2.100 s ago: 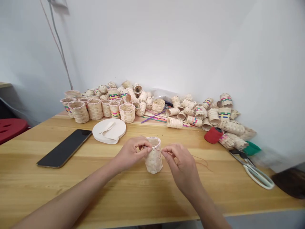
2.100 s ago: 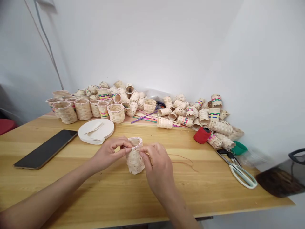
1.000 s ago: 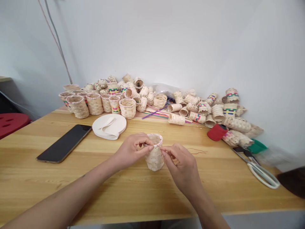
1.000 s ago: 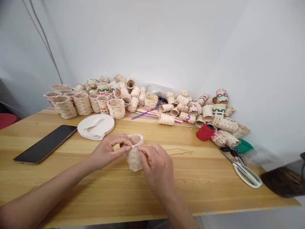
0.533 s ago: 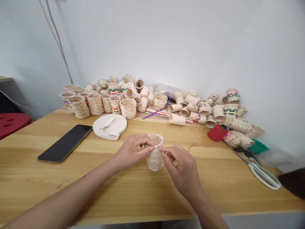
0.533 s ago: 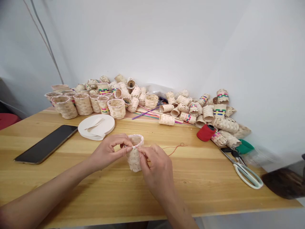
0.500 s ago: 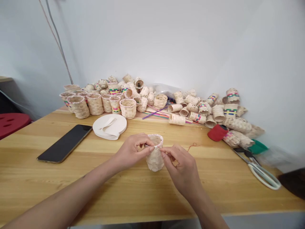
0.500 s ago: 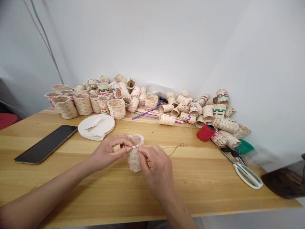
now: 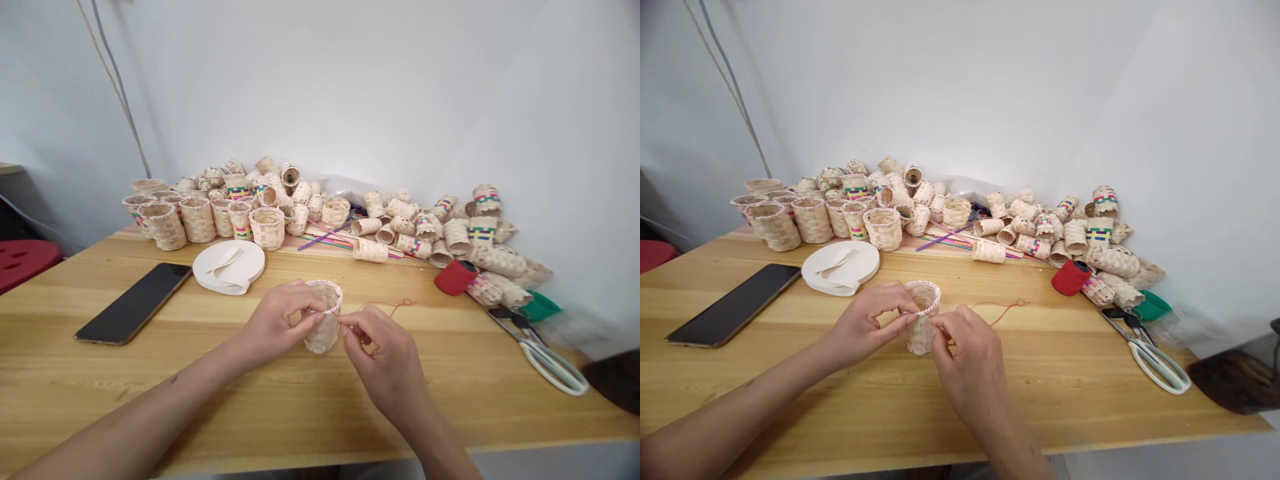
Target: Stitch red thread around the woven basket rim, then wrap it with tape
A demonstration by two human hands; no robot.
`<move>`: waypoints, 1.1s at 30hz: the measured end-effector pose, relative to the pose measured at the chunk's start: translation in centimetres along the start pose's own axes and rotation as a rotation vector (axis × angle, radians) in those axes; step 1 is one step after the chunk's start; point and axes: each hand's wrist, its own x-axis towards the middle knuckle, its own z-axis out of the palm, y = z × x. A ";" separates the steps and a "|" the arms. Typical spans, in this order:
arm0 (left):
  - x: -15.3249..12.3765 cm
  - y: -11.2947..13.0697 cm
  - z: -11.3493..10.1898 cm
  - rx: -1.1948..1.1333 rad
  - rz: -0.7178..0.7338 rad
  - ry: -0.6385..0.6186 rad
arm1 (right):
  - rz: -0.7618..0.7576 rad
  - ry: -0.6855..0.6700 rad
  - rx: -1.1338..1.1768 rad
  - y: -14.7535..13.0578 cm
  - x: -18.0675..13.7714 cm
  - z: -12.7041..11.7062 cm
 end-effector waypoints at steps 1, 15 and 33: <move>-0.1 0.1 0.1 0.062 0.065 0.017 | 0.013 -0.002 -0.001 -0.1 0.0 -0.1; -1.0 0.4 1.2 0.432 0.255 0.161 | 0.159 0.107 0.150 -0.4 -0.4 1.7; -0.6 -0.3 1.0 0.617 0.322 0.176 | 0.370 0.003 0.581 1.6 0.4 2.6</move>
